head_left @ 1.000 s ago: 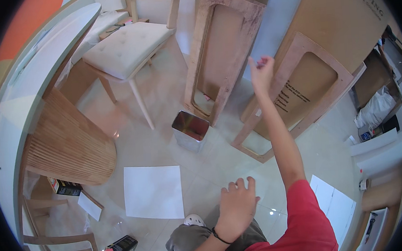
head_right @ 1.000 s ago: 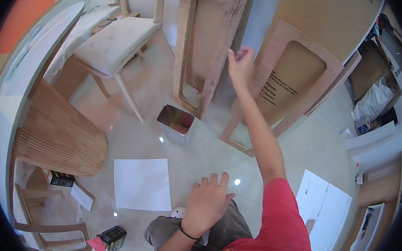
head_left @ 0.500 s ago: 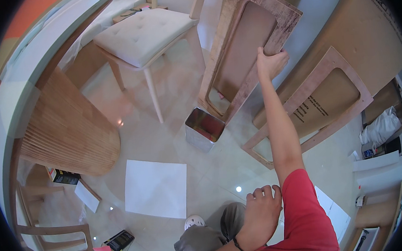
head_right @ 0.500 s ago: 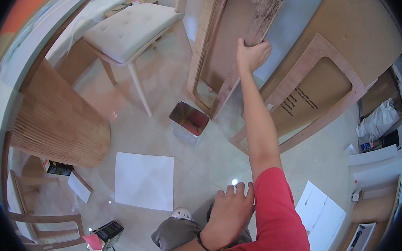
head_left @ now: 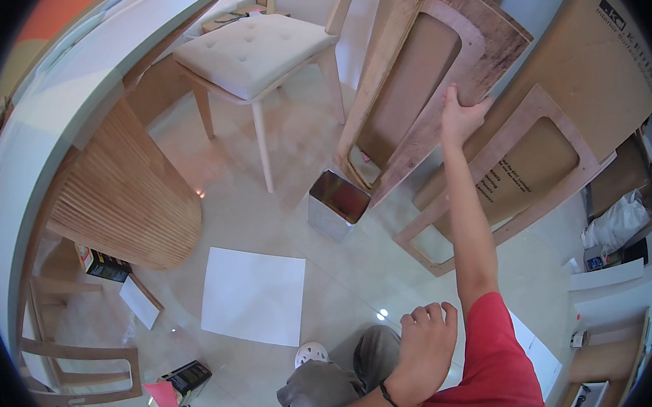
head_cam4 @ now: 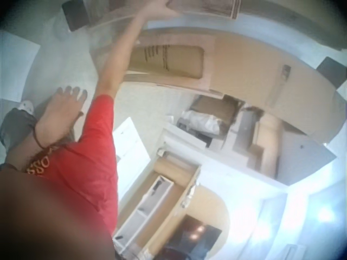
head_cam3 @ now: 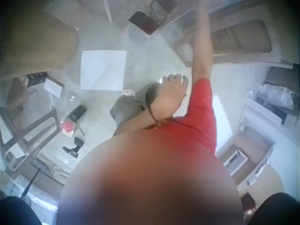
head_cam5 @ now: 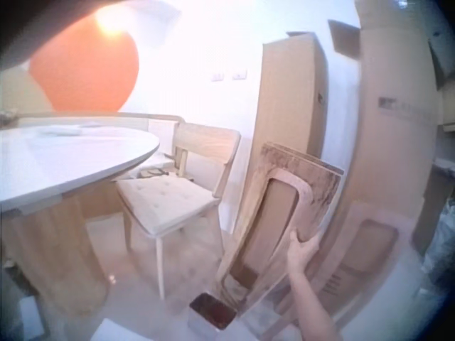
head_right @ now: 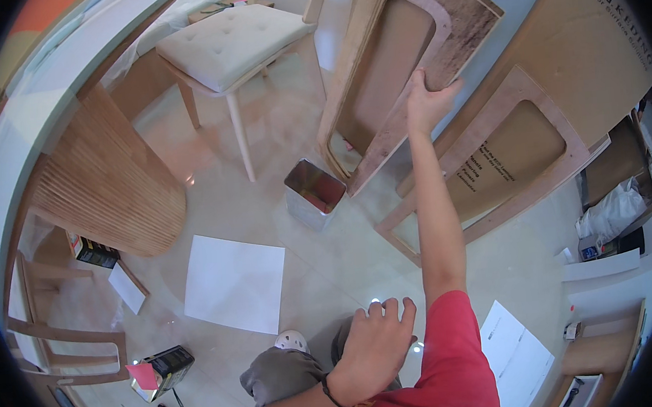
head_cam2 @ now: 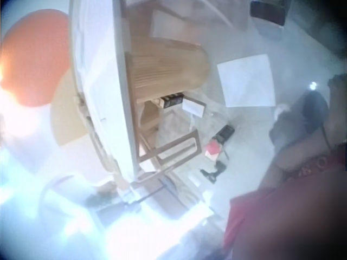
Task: The person assembles a wooden frame by hammering nails into joints and using a power drill to drive screws. They handle wooden frame pieces, a hammer, and a drill, working on the floor in a room with other furniture parts.
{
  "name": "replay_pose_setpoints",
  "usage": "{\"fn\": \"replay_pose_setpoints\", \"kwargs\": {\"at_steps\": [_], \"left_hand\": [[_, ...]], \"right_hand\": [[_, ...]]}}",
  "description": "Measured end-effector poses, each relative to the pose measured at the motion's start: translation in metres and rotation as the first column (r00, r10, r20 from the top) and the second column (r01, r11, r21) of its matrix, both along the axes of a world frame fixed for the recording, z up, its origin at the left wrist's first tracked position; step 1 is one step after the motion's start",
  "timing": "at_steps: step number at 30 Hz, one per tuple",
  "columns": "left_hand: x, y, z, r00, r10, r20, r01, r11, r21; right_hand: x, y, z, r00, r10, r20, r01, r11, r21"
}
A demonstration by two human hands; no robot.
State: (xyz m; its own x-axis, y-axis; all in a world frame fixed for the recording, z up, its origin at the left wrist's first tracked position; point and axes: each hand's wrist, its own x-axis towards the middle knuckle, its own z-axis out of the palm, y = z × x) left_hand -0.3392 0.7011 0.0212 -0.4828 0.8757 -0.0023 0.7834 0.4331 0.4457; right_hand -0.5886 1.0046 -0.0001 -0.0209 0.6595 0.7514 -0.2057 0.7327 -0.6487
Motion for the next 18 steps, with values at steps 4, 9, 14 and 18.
{"fn": "replay_pose_setpoints", "kwargs": {"at_steps": [4, 9, 14, 18], "left_hand": [[0.005, -0.002, -0.002, 1.000, 0.009, -0.003, -0.009, 0.999, -0.036], [0.007, -0.007, 0.005, 0.999, 0.024, 0.041, -0.024, 1.000, 0.002], [0.009, -0.008, 0.007, 0.998, 0.051, -0.028, -0.050, 0.998, 0.045], [0.008, -0.006, 0.020, 0.991, 0.114, -0.067, -0.105, 0.987, 0.121]], "right_hand": [[0.045, -0.028, 0.049, 0.988, 0.148, -0.041, -0.151, 0.982, -0.112], [0.094, -0.023, 0.078, 0.989, 0.146, -0.014, -0.147, 0.988, -0.043], [0.147, -0.023, 0.100, 0.913, 0.394, -0.110, -0.408, 0.893, -0.190], [0.201, -0.040, 0.116, 0.879, 0.477, -0.004, -0.449, 0.825, -0.344]]}}
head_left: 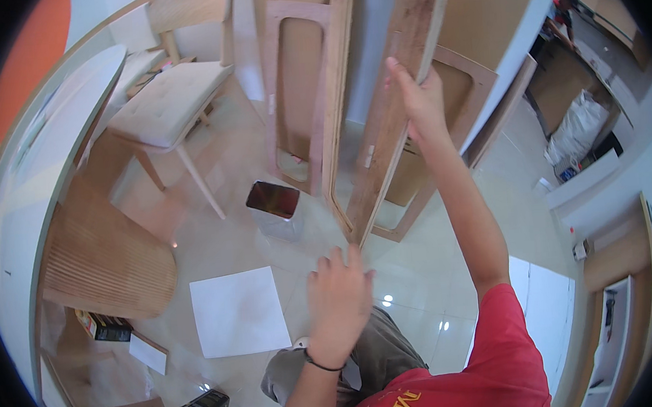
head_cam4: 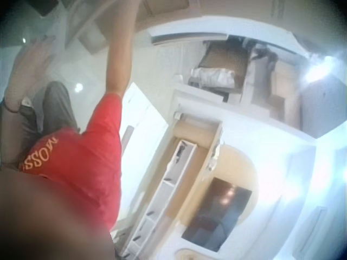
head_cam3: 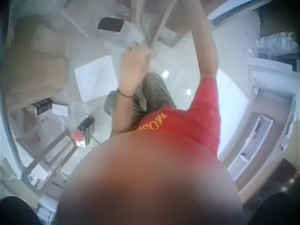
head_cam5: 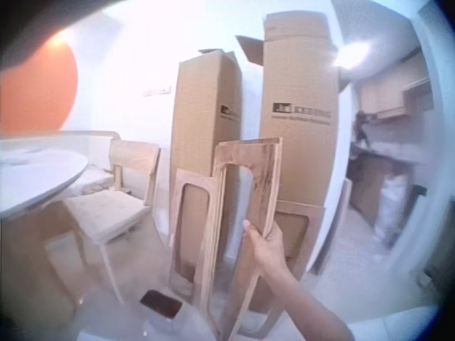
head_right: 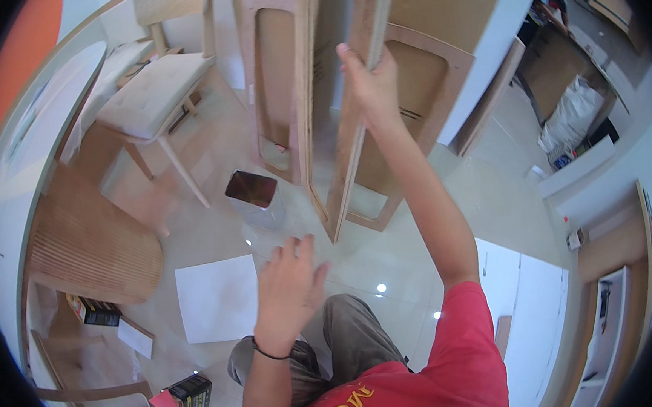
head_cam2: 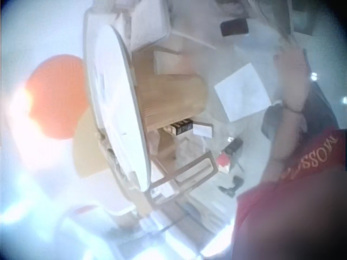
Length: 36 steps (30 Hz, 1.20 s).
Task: The person assembles a wooden frame by hammering nails into joints and using a power drill to drive screws. They handle wooden frame pieces, a hammer, and a drill, working on the floor in a room with other furniture parts.
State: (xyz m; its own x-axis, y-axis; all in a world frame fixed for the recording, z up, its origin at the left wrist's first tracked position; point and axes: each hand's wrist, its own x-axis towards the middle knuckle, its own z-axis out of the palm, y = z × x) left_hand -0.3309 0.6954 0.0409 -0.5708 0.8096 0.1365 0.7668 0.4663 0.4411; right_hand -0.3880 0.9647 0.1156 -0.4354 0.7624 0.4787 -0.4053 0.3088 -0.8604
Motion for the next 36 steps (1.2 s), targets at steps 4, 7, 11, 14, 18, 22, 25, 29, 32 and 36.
{"fn": "replay_pose_setpoints", "kwargs": {"at_steps": [4, 7, 11, 14, 18, 22, 25, 29, 32, 36], "left_hand": [[0.008, 0.012, 0.006, 0.990, 0.091, 0.105, -0.114, 0.965, 0.235], [0.022, 0.040, -0.011, 0.954, -0.054, 0.294, -0.088, 0.890, 0.448], [0.047, 0.081, -0.025, 0.869, -0.307, 0.387, -0.020, 0.761, 0.648], [0.055, 0.094, -0.047, 0.696, -0.394, 0.600, -0.199, 0.697, 0.689], [0.073, 0.098, -0.059, 0.861, -0.272, 0.430, -0.177, 0.632, 0.754], [0.080, 0.084, -0.065, 0.918, -0.269, 0.290, -0.027, 0.688, 0.725], [0.066, 0.077, -0.074, 0.892, -0.362, 0.270, 0.069, 0.700, 0.710], [0.074, 0.072, -0.015, 0.819, -0.444, 0.363, -0.207, 0.362, 0.909], [0.088, 0.061, 0.027, 0.819, -0.488, 0.304, -0.098, 0.403, 0.910], [0.098, 0.058, 0.020, 0.765, -0.453, 0.459, -0.157, 0.560, 0.814]], "right_hand": [[0.047, -0.020, 0.001, 0.994, 0.055, 0.093, -0.052, 0.998, -0.028], [0.079, -0.036, -0.007, 0.996, 0.053, 0.073, -0.053, 0.999, 0.005], [0.110, -0.080, -0.009, 0.982, 0.143, 0.119, -0.125, 0.981, -0.151], [0.120, -0.090, -0.024, 0.988, 0.073, 0.140, -0.071, 0.997, -0.015], [0.130, -0.087, -0.031, 0.975, 0.209, 0.076, -0.208, 0.978, -0.022], [0.144, -0.088, -0.043, 0.981, 0.105, 0.165, -0.132, 0.978, 0.162], [0.164, -0.092, -0.051, 0.984, 0.048, 0.170, -0.069, 0.990, 0.124], [0.198, -0.115, -0.076, 0.989, 0.095, 0.116, -0.113, 0.982, 0.154], [0.217, -0.131, -0.100, 0.981, 0.139, 0.135, -0.160, 0.974, 0.163], [0.224, -0.146, -0.103, 0.991, 0.066, 0.117, -0.091, 0.969, 0.228]]}}
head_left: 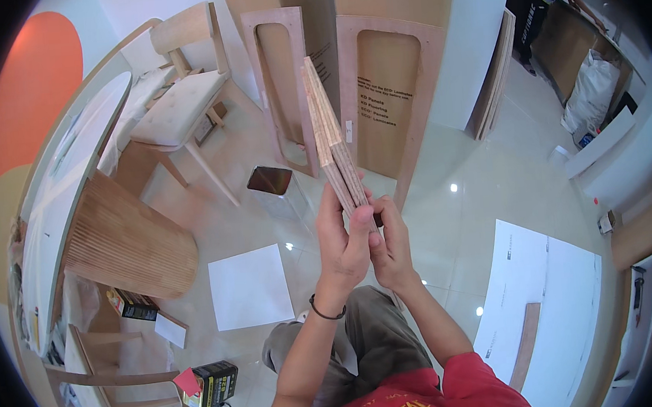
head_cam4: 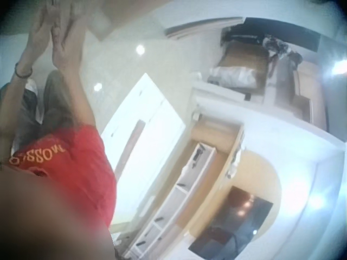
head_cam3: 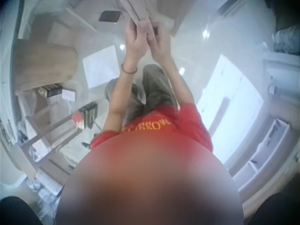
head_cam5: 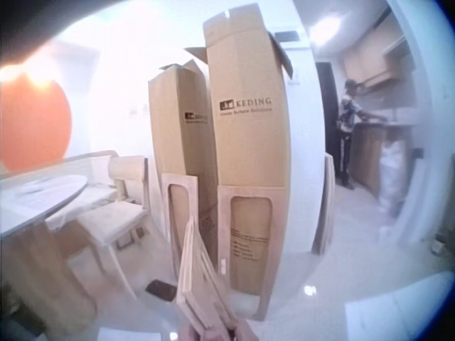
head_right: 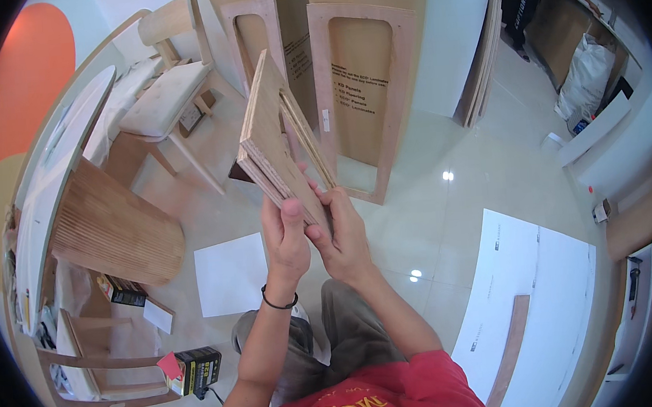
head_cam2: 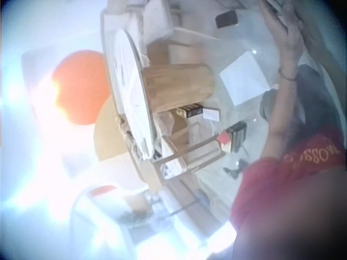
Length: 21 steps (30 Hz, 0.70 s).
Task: The person assembles a wooden frame by hammering nails into joints and using a power drill to drive screws. They handle wooden frame pieces, a hammer, and a drill, working on the floor in a room with other furniture parts.
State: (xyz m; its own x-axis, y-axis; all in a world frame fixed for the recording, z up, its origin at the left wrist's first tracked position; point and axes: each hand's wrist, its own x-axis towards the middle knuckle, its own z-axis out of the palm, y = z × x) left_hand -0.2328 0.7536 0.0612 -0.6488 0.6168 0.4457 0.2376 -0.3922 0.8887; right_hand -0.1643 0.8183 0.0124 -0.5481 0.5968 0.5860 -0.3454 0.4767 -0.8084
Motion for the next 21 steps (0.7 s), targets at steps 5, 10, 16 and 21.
{"fn": "replay_pose_setpoints", "kwargs": {"at_steps": [5, 10, 16, 21], "left_hand": [[0.005, -0.004, -0.005, 0.983, 0.128, -0.130, -0.117, 0.989, 0.086], [0.009, -0.012, -0.017, 0.969, 0.221, -0.111, -0.211, 0.973, 0.095], [0.008, -0.020, -0.026, 0.961, 0.264, -0.077, -0.257, 0.962, 0.092], [0.008, -0.021, -0.030, 0.965, 0.257, -0.043, -0.252, 0.963, 0.093]], "right_hand": [[0.010, -0.004, -0.003, 0.992, -0.108, 0.066, 0.104, 0.993, 0.063], [0.016, -0.005, -0.003, 0.991, -0.107, 0.076, 0.098, 0.989, 0.115], [0.015, -0.012, -0.005, 0.991, -0.111, 0.069, 0.105, 0.991, 0.087], [0.016, -0.010, -0.001, 0.993, -0.097, 0.069, 0.093, 0.994, 0.054]]}}
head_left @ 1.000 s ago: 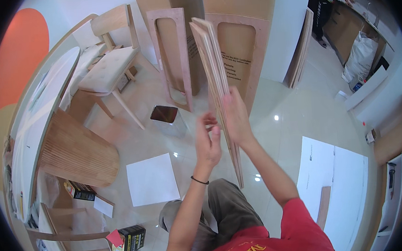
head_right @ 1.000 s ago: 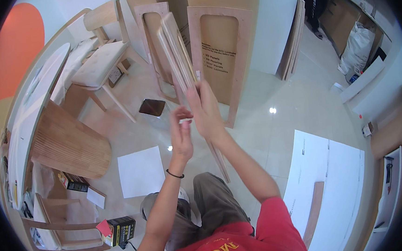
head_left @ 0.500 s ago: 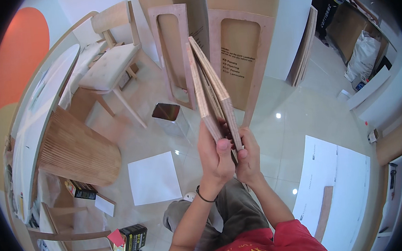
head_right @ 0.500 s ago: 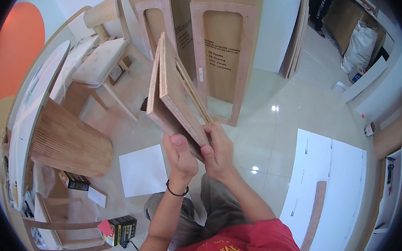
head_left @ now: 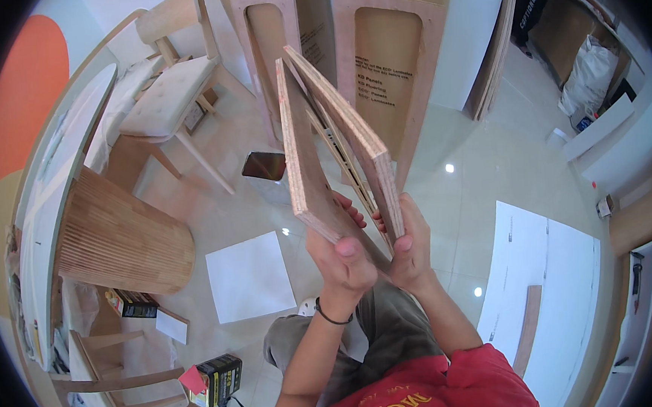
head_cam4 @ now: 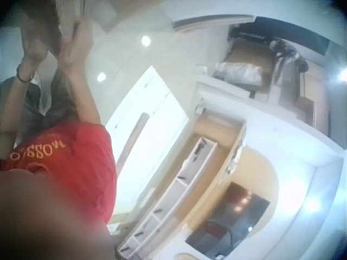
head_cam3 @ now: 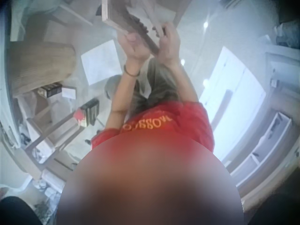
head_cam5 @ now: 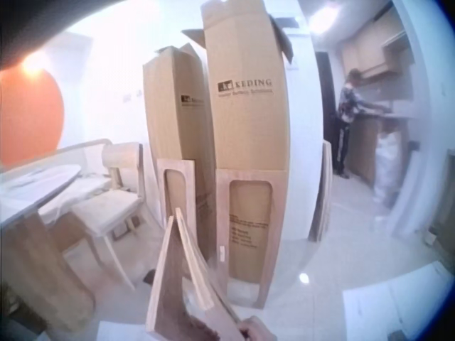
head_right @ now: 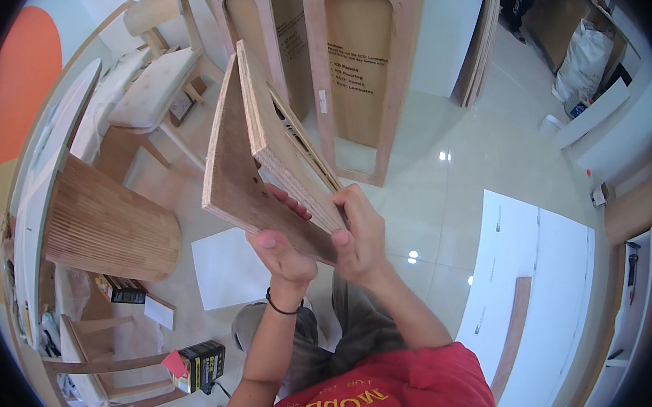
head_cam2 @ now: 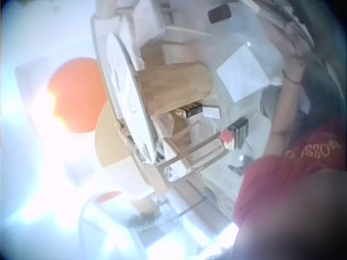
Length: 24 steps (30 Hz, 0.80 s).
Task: The person assembles a wooden frame by hammering nails into joints and using a power drill to drive screws. They handle wooden frame pieces, a hammer, and a drill, working on the floor in a room with other furniture parts.
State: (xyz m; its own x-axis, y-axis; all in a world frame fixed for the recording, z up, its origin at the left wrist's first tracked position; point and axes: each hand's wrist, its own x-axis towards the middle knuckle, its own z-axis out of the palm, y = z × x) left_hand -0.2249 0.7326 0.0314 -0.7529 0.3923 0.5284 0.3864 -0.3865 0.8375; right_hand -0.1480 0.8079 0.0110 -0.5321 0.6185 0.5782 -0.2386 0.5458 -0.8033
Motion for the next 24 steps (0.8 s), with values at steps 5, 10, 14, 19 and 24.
{"fn": "replay_pose_setpoints", "kwargs": {"at_steps": [5, 10, 14, 19, 24], "left_hand": [[-0.003, -0.003, -0.015, 0.979, -0.060, 0.194, 0.030, 0.988, 0.154], [-0.052, -0.042, -0.015, 0.920, 0.190, 0.342, -0.247, 0.960, 0.131], [-0.063, -0.065, -0.009, 0.910, 0.209, 0.358, -0.276, 0.950, 0.146], [-0.056, -0.079, 0.007, 0.903, 0.235, 0.359, -0.301, 0.944, 0.138], [-0.057, -0.095, 0.004, 0.942, 0.155, 0.298, -0.214, 0.961, 0.176]], "right_hand": [[0.004, 0.011, -0.009, 0.999, -0.037, 0.002, 0.037, 0.999, -0.031], [0.066, 0.109, -0.019, 0.954, -0.296, -0.036, 0.273, 0.916, -0.294], [0.104, 0.117, -0.036, 0.888, -0.459, 0.012, 0.458, 0.884, -0.091], [0.117, 0.108, -0.018, 0.956, -0.294, 0.003, 0.294, 0.956, 0.003], [0.068, 0.141, 0.026, 0.959, -0.238, -0.157, 0.224, 0.969, -0.101]]}}
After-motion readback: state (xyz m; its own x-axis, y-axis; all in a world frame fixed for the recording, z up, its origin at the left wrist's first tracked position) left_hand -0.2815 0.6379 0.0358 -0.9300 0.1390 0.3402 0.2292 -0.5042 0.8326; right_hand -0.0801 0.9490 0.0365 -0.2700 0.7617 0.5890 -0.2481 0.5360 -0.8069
